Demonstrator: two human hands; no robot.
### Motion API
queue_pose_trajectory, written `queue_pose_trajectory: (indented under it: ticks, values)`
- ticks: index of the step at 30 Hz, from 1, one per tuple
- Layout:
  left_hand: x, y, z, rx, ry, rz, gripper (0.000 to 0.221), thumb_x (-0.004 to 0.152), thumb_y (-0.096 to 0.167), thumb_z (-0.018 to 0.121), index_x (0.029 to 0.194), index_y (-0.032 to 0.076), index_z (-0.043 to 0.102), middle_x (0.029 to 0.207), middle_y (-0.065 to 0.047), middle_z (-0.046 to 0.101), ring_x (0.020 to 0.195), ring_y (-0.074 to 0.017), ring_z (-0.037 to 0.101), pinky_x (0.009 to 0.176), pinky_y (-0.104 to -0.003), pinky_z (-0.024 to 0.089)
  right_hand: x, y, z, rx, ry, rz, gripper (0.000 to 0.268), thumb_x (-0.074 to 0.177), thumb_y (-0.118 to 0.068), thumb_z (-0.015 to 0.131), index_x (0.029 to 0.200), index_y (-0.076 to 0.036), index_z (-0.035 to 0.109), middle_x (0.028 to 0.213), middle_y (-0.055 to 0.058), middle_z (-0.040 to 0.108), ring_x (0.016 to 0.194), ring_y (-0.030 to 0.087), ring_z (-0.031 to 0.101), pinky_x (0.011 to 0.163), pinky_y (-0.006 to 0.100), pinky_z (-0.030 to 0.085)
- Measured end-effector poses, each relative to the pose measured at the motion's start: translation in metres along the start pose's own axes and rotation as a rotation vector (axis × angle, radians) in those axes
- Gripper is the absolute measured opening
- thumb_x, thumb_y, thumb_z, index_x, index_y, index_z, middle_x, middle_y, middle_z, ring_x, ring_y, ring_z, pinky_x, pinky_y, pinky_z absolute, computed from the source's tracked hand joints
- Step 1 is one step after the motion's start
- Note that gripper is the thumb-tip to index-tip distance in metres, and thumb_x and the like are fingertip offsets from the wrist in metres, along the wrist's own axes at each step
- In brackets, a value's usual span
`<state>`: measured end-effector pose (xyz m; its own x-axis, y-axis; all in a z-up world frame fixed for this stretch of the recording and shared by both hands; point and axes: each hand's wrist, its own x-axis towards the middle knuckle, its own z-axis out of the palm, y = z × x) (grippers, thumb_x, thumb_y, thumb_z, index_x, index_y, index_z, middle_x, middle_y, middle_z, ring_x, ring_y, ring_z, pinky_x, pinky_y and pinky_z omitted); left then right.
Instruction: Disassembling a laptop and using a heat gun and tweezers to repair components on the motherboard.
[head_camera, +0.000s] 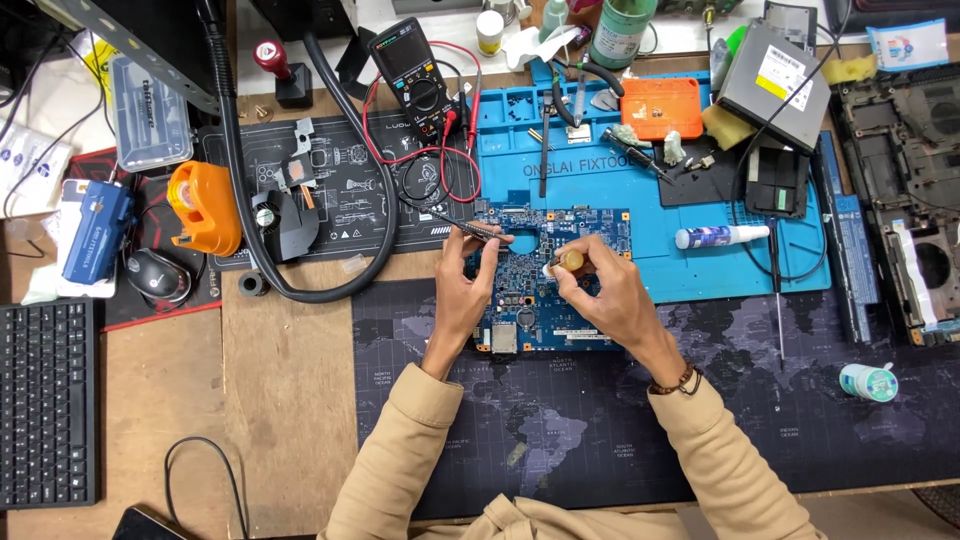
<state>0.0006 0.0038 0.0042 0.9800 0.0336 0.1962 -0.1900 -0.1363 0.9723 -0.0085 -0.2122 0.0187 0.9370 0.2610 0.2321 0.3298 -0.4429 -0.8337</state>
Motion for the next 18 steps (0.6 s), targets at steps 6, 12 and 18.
queue_pose_trajectory:
  ticks: [6, 12, 18]
  values:
    - [-0.0004, -0.0024, 0.0004, 0.028, 0.003, 0.013, 0.018, 0.103, 0.011, 0.056, 0.120, 0.010, 0.059, 0.104, -0.010, 0.077, 0.110, -0.0281, 0.071, 0.113, -0.046, 0.038, -0.0048, 0.0018, 0.0023, 0.007, 0.000, -0.005, 0.017, 0.096, -0.010, 0.070, 0.109, 0.001, 0.065, 0.083, 0.019, 0.069, 0.075, 0.028, 0.073, 0.066, 0.037, 0.062]
    - [-0.0006, 0.0009, 0.0010, 0.049, 0.003, 0.019, 0.016, 0.103, 0.011, 0.056, 0.119, 0.011, 0.059, 0.104, -0.010, 0.078, 0.109, -0.0270, 0.071, 0.112, -0.045, 0.038, -0.0004, -0.0076, -0.0001, 0.004, -0.007, -0.012, 0.016, 0.096, -0.008, 0.070, 0.108, 0.002, 0.065, 0.084, 0.021, 0.069, 0.076, 0.030, 0.074, 0.067, 0.038, 0.062]
    - [-0.0010, 0.0065, 0.0019, 0.031, 0.006, 0.015, 0.016, 0.103, 0.008, 0.055, 0.118, 0.009, 0.059, 0.104, -0.012, 0.078, 0.108, -0.0290, 0.072, 0.112, -0.047, 0.039, -0.0030, -0.0058, 0.0000, 0.015, -0.009, -0.009, 0.016, 0.095, -0.008, 0.071, 0.108, 0.000, 0.066, 0.084, 0.020, 0.071, 0.076, 0.030, 0.074, 0.068, 0.038, 0.062]
